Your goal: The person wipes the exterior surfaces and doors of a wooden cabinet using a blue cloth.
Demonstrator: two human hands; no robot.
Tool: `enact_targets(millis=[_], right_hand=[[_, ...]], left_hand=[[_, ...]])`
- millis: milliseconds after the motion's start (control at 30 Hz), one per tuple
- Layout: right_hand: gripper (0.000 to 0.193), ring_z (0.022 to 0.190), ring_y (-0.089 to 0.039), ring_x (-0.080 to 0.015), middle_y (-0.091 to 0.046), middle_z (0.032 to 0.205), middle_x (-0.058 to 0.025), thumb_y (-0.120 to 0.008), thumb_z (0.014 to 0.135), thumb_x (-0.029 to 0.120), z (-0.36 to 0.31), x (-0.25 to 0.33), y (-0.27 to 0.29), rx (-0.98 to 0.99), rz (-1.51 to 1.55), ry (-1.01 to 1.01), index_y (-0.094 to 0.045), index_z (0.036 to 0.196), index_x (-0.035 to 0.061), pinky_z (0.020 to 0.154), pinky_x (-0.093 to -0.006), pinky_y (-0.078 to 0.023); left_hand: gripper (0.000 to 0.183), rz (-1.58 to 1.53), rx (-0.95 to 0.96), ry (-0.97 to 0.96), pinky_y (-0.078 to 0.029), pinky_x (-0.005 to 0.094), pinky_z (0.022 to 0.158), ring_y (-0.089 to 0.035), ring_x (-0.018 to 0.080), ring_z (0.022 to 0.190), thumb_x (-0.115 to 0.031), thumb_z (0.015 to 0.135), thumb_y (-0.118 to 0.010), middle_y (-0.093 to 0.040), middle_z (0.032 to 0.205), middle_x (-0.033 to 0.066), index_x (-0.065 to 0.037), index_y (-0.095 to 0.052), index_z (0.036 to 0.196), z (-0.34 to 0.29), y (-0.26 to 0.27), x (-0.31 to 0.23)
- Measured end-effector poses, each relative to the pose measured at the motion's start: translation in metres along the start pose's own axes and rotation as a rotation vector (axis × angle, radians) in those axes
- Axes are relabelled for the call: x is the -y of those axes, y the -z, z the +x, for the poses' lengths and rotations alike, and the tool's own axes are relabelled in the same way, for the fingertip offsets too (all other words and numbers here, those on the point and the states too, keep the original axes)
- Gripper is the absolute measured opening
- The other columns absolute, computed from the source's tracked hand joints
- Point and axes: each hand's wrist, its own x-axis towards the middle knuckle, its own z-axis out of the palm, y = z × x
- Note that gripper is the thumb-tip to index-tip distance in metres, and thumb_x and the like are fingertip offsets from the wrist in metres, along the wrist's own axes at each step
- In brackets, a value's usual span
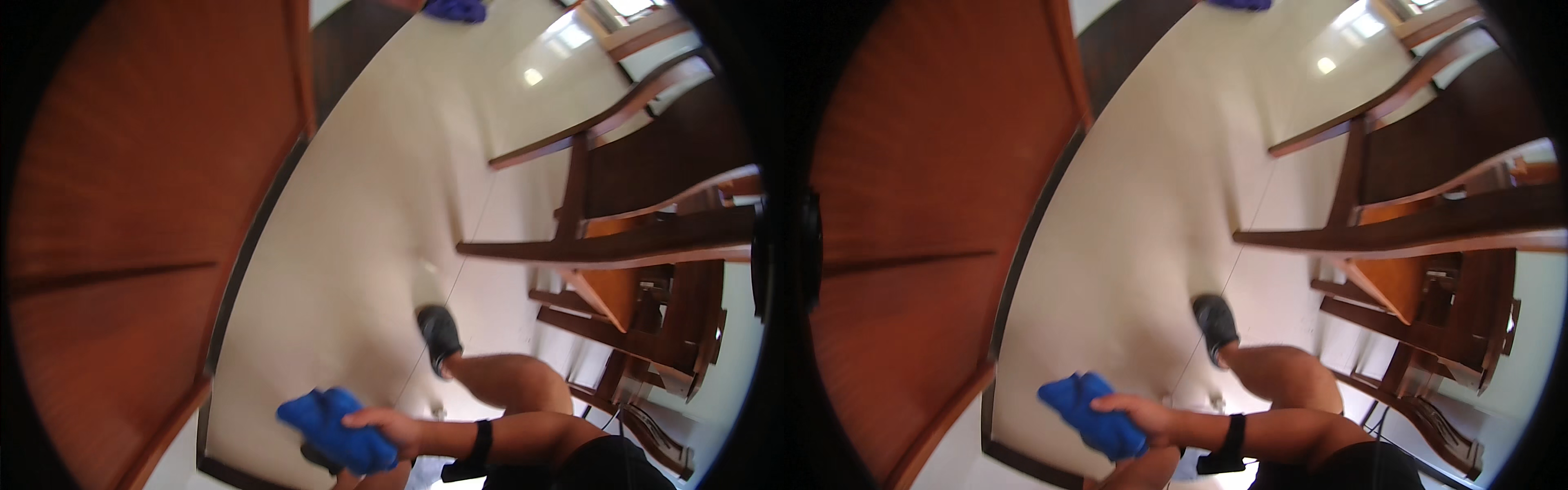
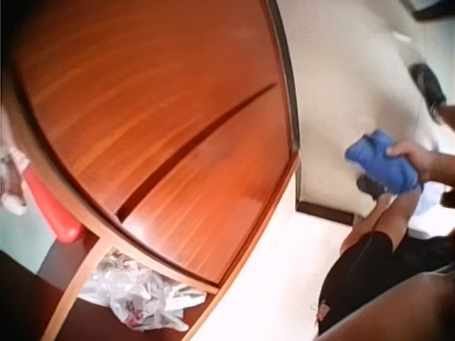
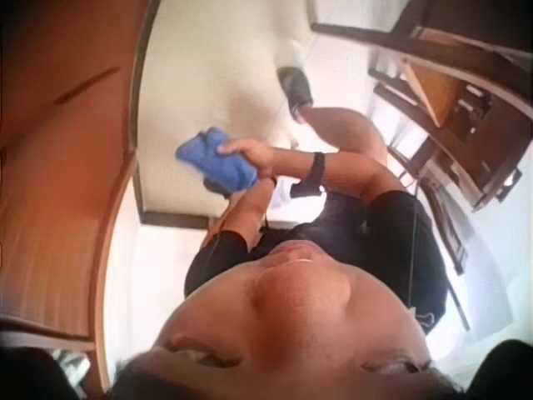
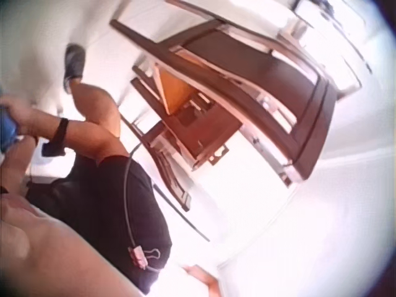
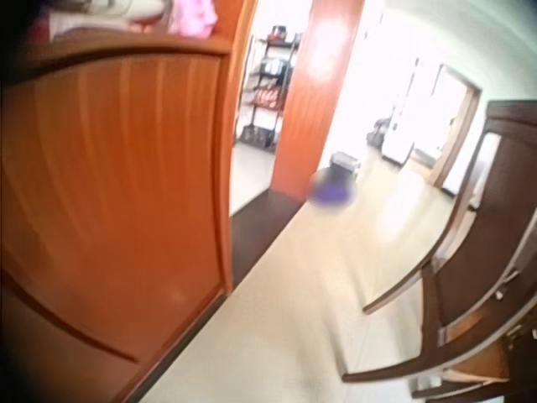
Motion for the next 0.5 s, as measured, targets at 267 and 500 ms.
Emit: enact_targets(millis=[267, 500], right_hand=[[0.065, 0.104, -0.068, -0.0340, -0.069, 0.119, -0.0166, -0.070, 0.088, 0.045, 0.027, 0.003, -0.007, 0.123, -0.244, 0.272, -0.057, 0.131, -0.0007, 0.099, -0.0473, -0.054], [0.064, 0.104, -0.060, -0.0207, -0.061, 0.120, -0.0078, -0.066, 0.089, 0.052, 0.048, 0.002, -0.047, 0.362, -0.583, 0.279, -0.053, 0.136, 0.0107, 0.089, -0.0362, -0.050]], left_hand=[[0.037, 0.058, -0.103, 0.022, -0.045, 0.0563, 0.090, -0.066, 0.0269, 0.103, -0.036, 0.076, -0.079, -0.063, 0.115, 0.0046, -0.017, -0.072, 0.107, 0.053, 0.030, 0.019], [0.037, 0.045, -0.176, -0.013, -0.046, 0.0537, 0.089, -0.066, 0.0261, 0.103, -0.035, 0.079, -0.077, -0.063, 0.115, 0.0050, -0.016, -0.070, 0.109, 0.039, 0.049, 0.029]])
